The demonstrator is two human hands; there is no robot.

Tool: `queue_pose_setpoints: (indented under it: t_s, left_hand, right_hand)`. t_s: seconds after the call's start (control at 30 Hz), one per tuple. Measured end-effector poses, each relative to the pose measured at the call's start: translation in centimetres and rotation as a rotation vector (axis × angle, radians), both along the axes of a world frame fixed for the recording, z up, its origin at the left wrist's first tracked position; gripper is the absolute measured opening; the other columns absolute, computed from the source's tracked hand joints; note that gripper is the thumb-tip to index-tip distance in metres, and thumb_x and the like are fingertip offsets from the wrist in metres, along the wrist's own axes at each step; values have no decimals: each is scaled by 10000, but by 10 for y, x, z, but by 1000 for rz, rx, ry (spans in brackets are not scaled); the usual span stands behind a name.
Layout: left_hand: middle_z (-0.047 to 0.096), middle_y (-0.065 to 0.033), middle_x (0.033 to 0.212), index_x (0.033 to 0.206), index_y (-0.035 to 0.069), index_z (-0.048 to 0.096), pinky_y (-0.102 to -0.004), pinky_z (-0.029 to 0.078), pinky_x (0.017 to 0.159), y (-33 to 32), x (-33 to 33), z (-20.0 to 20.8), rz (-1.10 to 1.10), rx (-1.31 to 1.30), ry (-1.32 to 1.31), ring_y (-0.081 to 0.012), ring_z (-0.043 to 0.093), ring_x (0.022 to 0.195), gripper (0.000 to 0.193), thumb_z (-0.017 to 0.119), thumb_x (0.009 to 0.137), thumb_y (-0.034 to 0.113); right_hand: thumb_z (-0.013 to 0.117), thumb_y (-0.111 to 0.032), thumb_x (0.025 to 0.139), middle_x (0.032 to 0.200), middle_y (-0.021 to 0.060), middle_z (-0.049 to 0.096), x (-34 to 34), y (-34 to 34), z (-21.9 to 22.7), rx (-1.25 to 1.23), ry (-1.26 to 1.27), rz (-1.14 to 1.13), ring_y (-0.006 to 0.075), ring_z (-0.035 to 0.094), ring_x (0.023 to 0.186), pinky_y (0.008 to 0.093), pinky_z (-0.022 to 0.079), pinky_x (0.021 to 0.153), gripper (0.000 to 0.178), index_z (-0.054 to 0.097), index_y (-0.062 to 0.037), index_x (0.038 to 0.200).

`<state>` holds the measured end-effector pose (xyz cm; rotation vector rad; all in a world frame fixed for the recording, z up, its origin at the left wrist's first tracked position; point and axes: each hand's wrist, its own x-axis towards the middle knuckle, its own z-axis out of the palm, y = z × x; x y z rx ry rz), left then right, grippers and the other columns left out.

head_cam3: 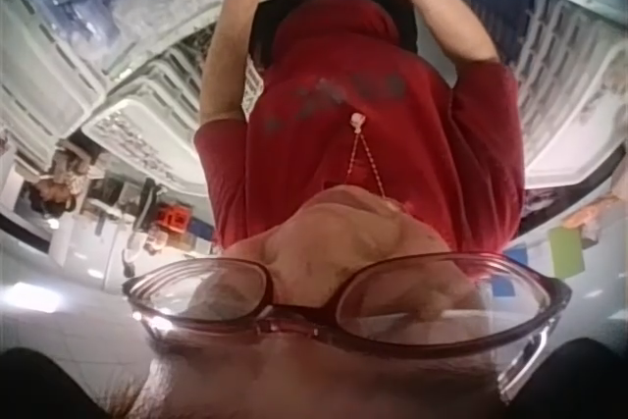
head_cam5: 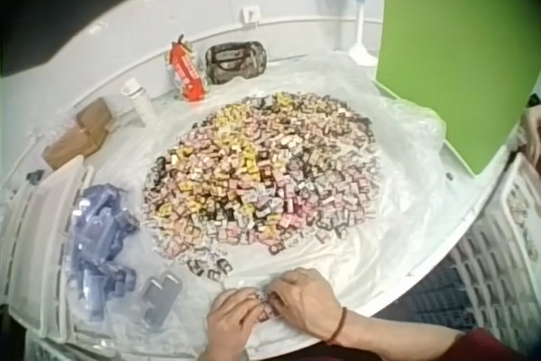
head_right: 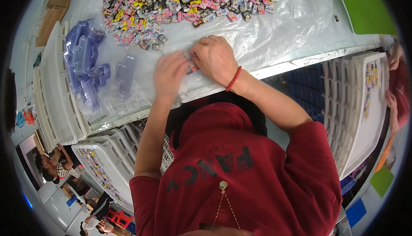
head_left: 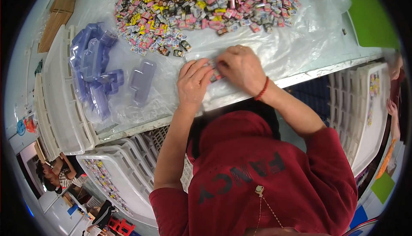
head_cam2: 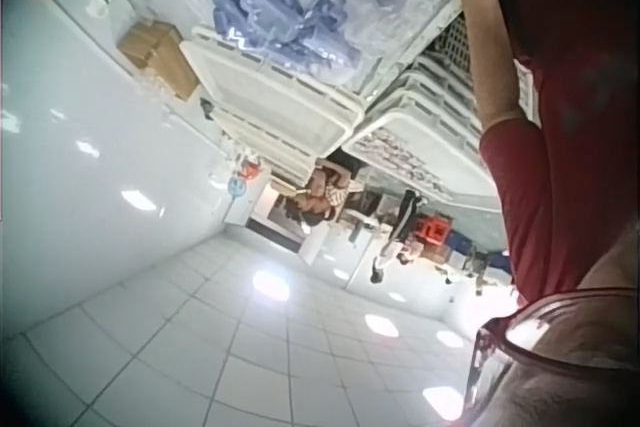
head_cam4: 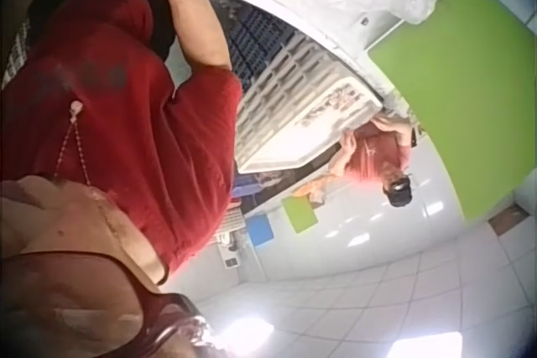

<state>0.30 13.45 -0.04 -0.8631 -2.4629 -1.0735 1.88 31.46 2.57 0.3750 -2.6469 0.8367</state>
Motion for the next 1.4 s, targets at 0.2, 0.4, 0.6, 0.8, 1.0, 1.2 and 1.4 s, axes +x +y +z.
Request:
queue_pose_setpoints:
  t_s: [0.2,0.4,0.6,0.8,1.0,1.2,1.4]
  left_hand:
    - [685,-49,1065,900,52,703,-363,491,862,-5,1,-3,-12,9,-14,-281,604,985,150,743,756,65]
    - [687,-53,1067,903,49,706,-369,491,872,-3,1,1,-16,-27,-43,-280,602,997,137,735,771,64]
    - [685,-52,1078,911,49,707,-367,490,876,-4,2,-2,-25,-38,-24,-279,602,995,139,730,774,61]
    - [666,-72,1121,947,50,703,-375,488,884,-10,3,-1,-37,-87,-17,-290,594,1025,192,749,764,90]
    - [522,-158,1314,1276,16,522,-438,400,986,0,7,8,-86,-79,-122,-338,487,1184,737,833,682,322]
    - [499,-164,1313,1356,10,418,-451,338,1013,2,9,8,-77,-140,-257,-337,438,1222,874,826,674,373]
    - [496,-146,1328,1347,18,428,-450,333,1019,-3,10,2,-86,-157,-212,-333,427,1241,850,822,675,359]
  right_hand:
    - [709,-127,719,870,51,644,4,4,-12,157,38,75,238,597,862,368,453,807,170,687,-87,883]
    - [657,-133,722,943,31,637,8,6,-14,171,187,121,223,574,934,394,430,866,227,685,-71,939]
    - [633,-144,730,988,53,624,19,3,-16,178,196,75,243,565,969,411,417,890,273,674,-63,988]
    - [719,-70,718,1023,94,605,17,29,-10,-38,216,12,283,565,985,410,439,858,324,646,-67,1033]
    - [686,-98,817,995,158,650,-17,124,-11,155,89,-303,358,617,913,404,499,799,200,656,-21,1000]
    - [700,-109,808,939,126,672,-24,112,-22,226,150,-372,320,641,864,389,518,740,218,670,-59,1017]
    - [711,-78,776,896,111,686,-15,87,12,182,35,-341,297,654,821,374,524,719,250,674,-70,1023]
